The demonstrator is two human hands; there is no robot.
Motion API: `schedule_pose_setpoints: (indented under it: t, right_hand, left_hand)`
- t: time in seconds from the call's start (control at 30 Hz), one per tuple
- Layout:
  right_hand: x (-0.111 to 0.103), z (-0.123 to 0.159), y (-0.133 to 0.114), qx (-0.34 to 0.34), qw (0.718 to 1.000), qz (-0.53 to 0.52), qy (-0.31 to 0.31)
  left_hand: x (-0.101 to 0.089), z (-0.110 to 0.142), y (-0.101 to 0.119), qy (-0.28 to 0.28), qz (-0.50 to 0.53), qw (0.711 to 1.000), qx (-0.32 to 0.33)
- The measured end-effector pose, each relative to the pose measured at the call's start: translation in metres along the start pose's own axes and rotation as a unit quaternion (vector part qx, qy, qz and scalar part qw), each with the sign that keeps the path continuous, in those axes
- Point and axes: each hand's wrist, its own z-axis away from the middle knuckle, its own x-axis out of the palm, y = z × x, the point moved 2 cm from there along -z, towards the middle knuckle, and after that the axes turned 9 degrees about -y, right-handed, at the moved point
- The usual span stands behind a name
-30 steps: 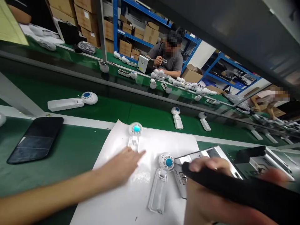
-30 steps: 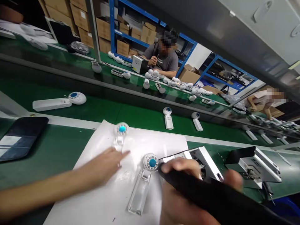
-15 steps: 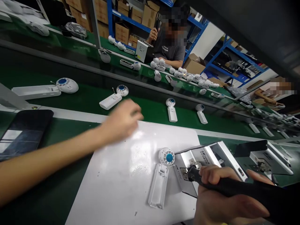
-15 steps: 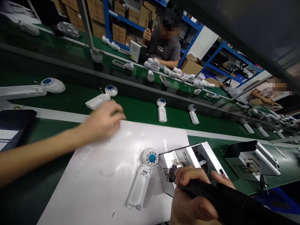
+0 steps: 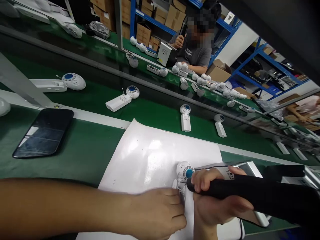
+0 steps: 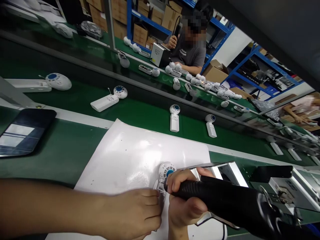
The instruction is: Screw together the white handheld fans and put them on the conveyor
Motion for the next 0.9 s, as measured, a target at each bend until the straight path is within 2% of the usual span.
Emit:
schedule_pose_setpoints:
  t: [0.2, 0.3, 0.5, 0.6, 0.7, 0.73, 0.77, 0.8, 0.83, 0.87, 0.9]
  right_hand:
    - [0.009, 0.009, 0.014, 0.035, 0.999, -0.011, -0.010]
    - [0.013, 0.013, 0.019, 0.025, 0.999, -0.016, -0.018]
    - [0.019, 0.018, 0.027, -0.010, 0.999, -0.017, -0.028]
    - [0.012, 0.017, 0.012, -0.036, 0.999, -0.014, -0.032]
    - [-0.017, 0.011, -0.027, -0.108, 0.993, 0.025, 0.031]
    - [-0.029, 0.008, -0.041, -0.124, 0.989, 0.062, 0.053]
    - [-0.041, 0.004, -0.054, -0.125, 0.987, 0.091, 0.042]
    - [-0.050, 0.001, -0.064, -0.137, 0.983, 0.123, -0.004]
    - [-0.058, -0.002, -0.070, -0.137, 0.981, 0.140, -0.014]
    - [-0.065, -0.004, -0.073, -0.139, 0.980, 0.140, 0.011]
    - [-0.068, -0.006, -0.073, -0.136, 0.979, 0.145, 0.035]
  left_hand:
    - [0.006, 0.000, 0.005, 0.011, 0.012, 1.000, 0.016]
    - [0.006, 0.001, 0.005, 0.002, 0.002, 1.000, 0.005]
    - [0.010, -0.001, -0.001, 0.000, -0.013, 1.000, 0.024]
    - [0.013, -0.005, 0.001, 0.001, -0.033, 0.999, 0.032]
    - [0.008, -0.008, -0.001, -0.013, -0.036, 0.998, 0.058]
    - [0.002, -0.008, -0.009, -0.008, -0.027, 0.998, 0.049]
    - [-0.008, -0.008, -0.022, 0.005, -0.019, 1.000, 0.015]
    - [-0.020, -0.007, -0.041, 0.026, -0.016, 0.999, -0.042]
    - [-0.035, -0.006, -0.065, 0.053, -0.019, 0.991, -0.123]
    - [-0.050, -0.003, -0.093, 0.076, -0.029, 0.976, -0.202]
    - [-0.065, -0.001, -0.122, 0.089, -0.037, 0.966, -0.241]
